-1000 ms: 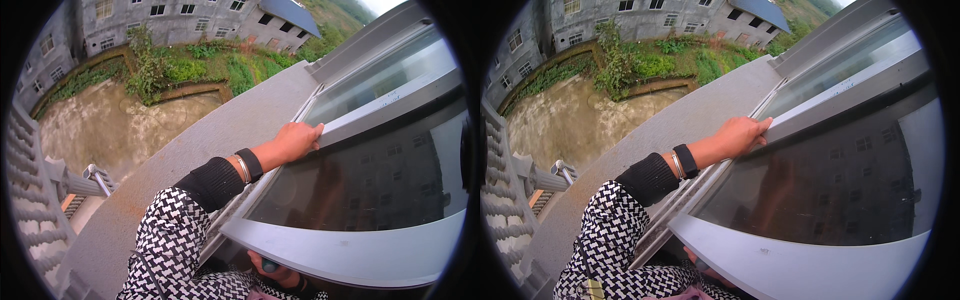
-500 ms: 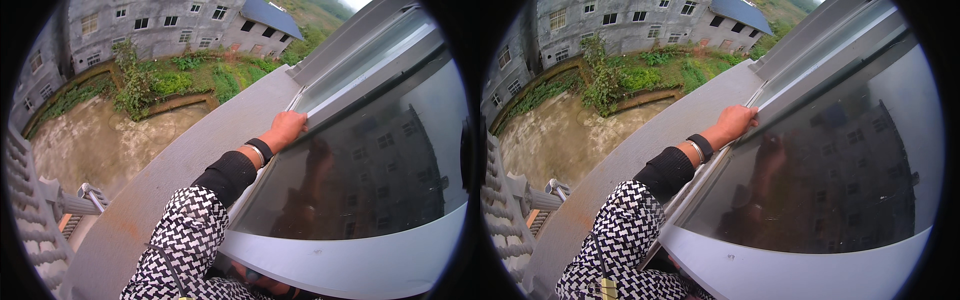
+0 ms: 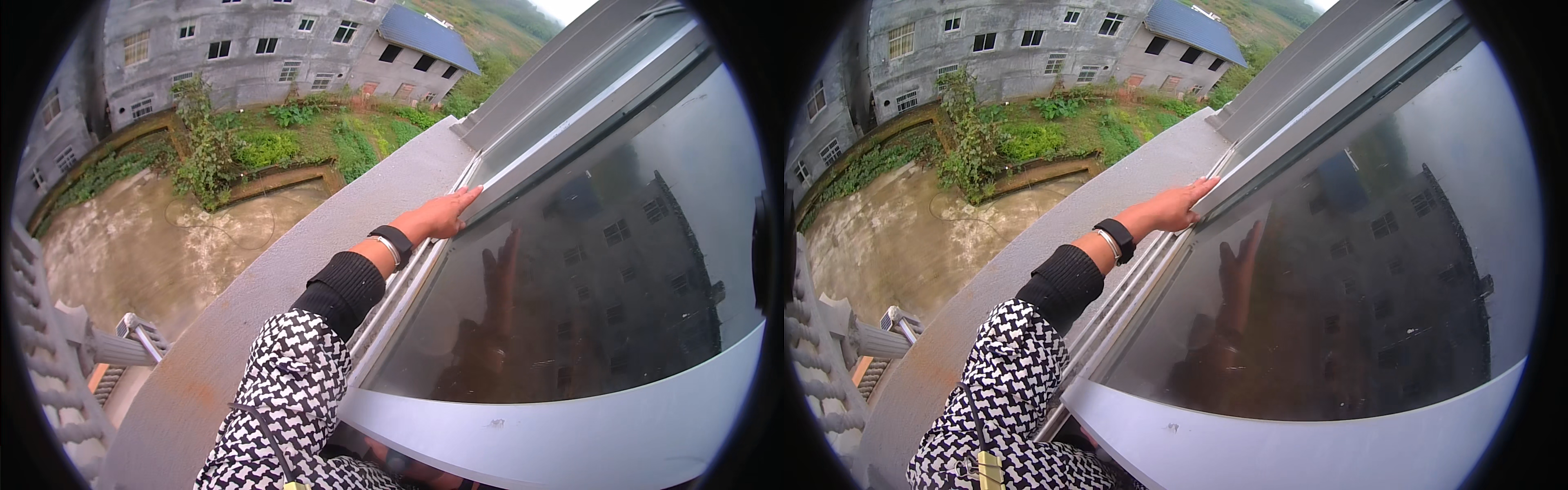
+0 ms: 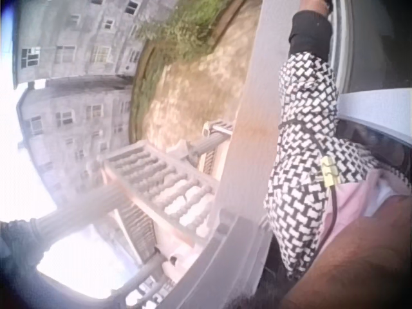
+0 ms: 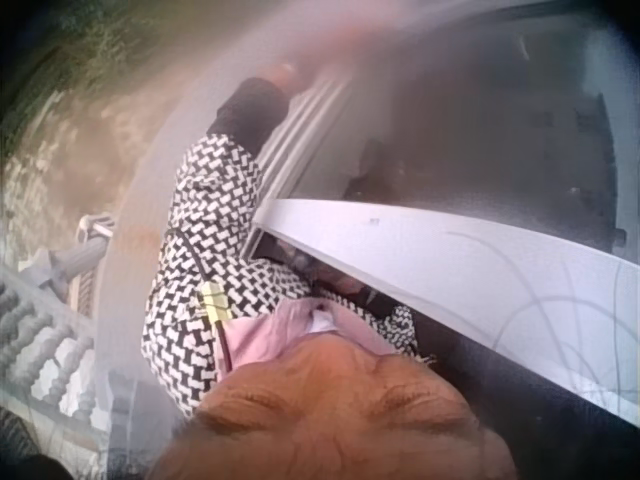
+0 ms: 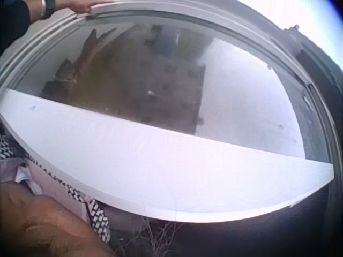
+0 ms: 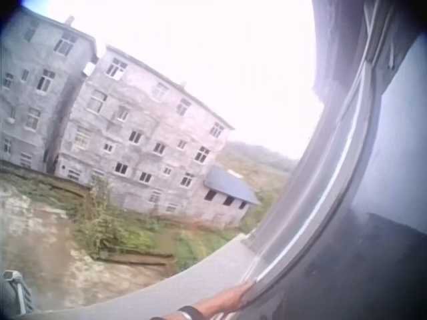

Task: The person uses a screwdriver to adjust the window frame and sash, repeatedly opening and closing the window to test the mechanism. They work on the lower track and side edges of the frame, making small adjustments throughout the clip.

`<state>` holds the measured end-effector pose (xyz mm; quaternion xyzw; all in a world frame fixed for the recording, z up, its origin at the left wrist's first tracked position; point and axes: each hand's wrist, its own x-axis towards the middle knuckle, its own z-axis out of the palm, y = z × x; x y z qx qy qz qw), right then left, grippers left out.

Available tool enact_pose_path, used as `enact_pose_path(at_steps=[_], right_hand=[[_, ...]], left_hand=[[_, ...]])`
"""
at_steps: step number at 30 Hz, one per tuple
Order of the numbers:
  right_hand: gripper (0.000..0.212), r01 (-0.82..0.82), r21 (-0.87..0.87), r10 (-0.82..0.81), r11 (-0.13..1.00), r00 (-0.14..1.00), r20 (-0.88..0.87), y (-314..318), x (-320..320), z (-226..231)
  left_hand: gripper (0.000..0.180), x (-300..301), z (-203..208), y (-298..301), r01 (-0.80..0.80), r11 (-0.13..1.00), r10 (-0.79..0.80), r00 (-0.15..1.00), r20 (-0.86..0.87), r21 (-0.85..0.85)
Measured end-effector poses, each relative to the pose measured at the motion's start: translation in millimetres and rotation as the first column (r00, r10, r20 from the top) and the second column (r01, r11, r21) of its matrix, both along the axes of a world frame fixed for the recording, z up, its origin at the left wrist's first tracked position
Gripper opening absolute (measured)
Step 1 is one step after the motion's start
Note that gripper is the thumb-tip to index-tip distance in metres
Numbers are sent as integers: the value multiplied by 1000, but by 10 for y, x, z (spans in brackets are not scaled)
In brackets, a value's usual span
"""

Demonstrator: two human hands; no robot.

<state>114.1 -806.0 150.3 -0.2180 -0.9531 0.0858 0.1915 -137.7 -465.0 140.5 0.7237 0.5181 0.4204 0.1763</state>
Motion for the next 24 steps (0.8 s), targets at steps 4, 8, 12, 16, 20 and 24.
enact_pose_path(at_steps=[4,8,12,16,20,24], right_hand=[[43,-28,42,31,999,998,-56,12,-99,64],[41,-42,-116,20,992,983,-185,78,-234,156],[32,-144,-102,95,984,920,-379,144,-367,158],[33,-254,-380,74,890,900,-430,175,-383,166],[43,-471,-635,128,613,852,-508,133,-26,468],[51,-761,-583,28,285,615,-788,-93,135,709]], left_hand=[[71,-336,-132,-748,-30,993,25,998,49,111],[35,-556,77,-1815,172,985,-165,949,269,-4],[21,-441,422,-2985,-12,988,-49,921,386,153],[15,-143,766,-3851,-290,888,128,900,416,356],[30,350,935,-4409,-153,971,89,944,317,184],[58,757,827,-4829,-259,957,178,879,442,129]])
